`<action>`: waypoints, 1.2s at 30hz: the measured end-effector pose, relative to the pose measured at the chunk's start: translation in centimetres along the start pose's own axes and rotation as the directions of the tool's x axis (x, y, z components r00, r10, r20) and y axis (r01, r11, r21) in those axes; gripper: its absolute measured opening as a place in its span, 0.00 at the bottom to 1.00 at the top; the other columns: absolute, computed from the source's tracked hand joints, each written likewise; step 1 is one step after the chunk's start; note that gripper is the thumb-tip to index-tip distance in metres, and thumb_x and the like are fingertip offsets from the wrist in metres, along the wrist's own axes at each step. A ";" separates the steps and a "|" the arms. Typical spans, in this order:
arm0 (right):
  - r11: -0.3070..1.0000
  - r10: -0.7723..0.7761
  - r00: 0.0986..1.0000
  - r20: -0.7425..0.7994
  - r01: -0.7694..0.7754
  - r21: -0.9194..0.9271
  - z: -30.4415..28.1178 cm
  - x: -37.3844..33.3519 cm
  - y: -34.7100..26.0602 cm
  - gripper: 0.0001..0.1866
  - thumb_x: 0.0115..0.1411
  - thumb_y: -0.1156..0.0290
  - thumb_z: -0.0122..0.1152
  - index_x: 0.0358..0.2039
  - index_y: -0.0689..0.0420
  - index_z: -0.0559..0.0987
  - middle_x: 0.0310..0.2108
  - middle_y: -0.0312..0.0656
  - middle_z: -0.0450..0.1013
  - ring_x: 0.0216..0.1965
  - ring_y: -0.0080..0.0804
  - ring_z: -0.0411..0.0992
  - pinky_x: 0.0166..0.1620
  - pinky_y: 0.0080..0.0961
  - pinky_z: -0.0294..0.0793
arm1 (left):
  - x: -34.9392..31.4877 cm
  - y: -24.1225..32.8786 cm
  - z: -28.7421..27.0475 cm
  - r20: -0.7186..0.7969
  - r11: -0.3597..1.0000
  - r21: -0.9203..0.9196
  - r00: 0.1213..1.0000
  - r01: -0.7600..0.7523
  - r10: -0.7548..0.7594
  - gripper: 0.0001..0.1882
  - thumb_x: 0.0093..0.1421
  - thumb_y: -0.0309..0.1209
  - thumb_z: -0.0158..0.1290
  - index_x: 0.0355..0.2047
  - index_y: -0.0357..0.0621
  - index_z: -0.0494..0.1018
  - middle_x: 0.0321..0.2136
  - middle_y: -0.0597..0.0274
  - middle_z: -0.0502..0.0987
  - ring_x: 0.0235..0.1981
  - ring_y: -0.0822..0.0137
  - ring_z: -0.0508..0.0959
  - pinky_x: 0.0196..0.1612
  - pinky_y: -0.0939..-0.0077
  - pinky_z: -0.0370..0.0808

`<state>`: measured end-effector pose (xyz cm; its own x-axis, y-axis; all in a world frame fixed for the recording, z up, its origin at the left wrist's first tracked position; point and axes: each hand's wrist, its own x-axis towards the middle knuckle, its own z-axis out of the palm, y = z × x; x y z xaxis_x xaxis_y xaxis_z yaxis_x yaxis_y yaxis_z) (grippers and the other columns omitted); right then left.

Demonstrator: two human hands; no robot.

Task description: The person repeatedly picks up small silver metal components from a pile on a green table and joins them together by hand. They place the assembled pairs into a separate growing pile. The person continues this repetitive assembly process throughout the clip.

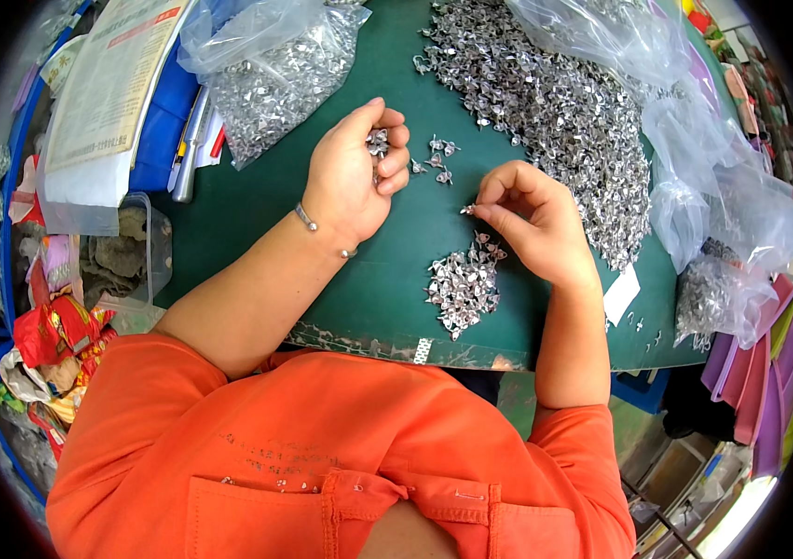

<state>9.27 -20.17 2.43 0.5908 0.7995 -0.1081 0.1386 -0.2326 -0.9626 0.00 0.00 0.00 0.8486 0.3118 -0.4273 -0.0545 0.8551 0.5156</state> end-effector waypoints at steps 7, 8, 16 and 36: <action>0.928 -0.162 0.973 -0.164 0.093 -0.361 1.1 1.0 -0.8 0.05 0.54 0.79 0.65 0.31 0.61 0.79 0.28 0.41 0.76 0.28 0.30 0.75 0.35 0.25 0.74 | -0.1 -0.2 0.4 -0.016 1.000 -0.010 1.000 -0.008 0.008 0.11 0.69 0.36 0.47 0.34 0.42 0.70 0.26 0.63 0.70 0.17 0.76 0.62 0.18 0.82 0.58; 0.856 -0.320 0.934 -0.158 0.214 -0.471 1.9 1.7 -0.2 0.06 0.53 0.77 0.67 0.32 0.60 0.79 0.29 0.43 0.76 0.31 0.40 0.75 0.36 0.30 0.74 | -0.1 -0.2 0.4 -0.019 1.000 -0.009 1.000 -0.008 0.008 0.11 0.69 0.36 0.47 0.34 0.42 0.70 0.26 0.63 0.70 0.17 0.76 0.62 0.18 0.82 0.58; 0.773 -0.418 0.909 0.002 0.357 -0.525 1.1 1.5 -0.2 0.07 0.50 0.81 0.66 0.31 0.59 0.80 0.29 0.43 0.78 0.32 0.41 0.76 0.36 0.31 0.76 | -0.2 0.1 0.3 -0.040 0.999 -0.047 0.999 0.002 -0.003 0.10 0.68 0.36 0.47 0.34 0.42 0.69 0.26 0.63 0.70 0.17 0.76 0.62 0.17 0.82 0.57; 0.658 -0.555 0.830 0.056 0.479 -0.581 2.9 3.6 -0.9 0.08 0.51 0.83 0.62 0.33 0.59 0.80 0.36 0.43 0.76 0.38 0.44 0.73 0.42 0.34 0.74 | 0.1 0.1 0.4 -0.078 0.998 -0.048 0.996 -0.039 0.035 0.10 0.69 0.36 0.46 0.33 0.43 0.69 0.26 0.63 0.69 0.17 0.76 0.61 0.17 0.82 0.57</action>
<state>8.98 -15.50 2.19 0.3688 0.8240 0.4302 0.8362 -0.0921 -0.5406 0.28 -0.03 0.29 0.8026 0.3727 -0.4658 -0.1127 0.8615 0.4952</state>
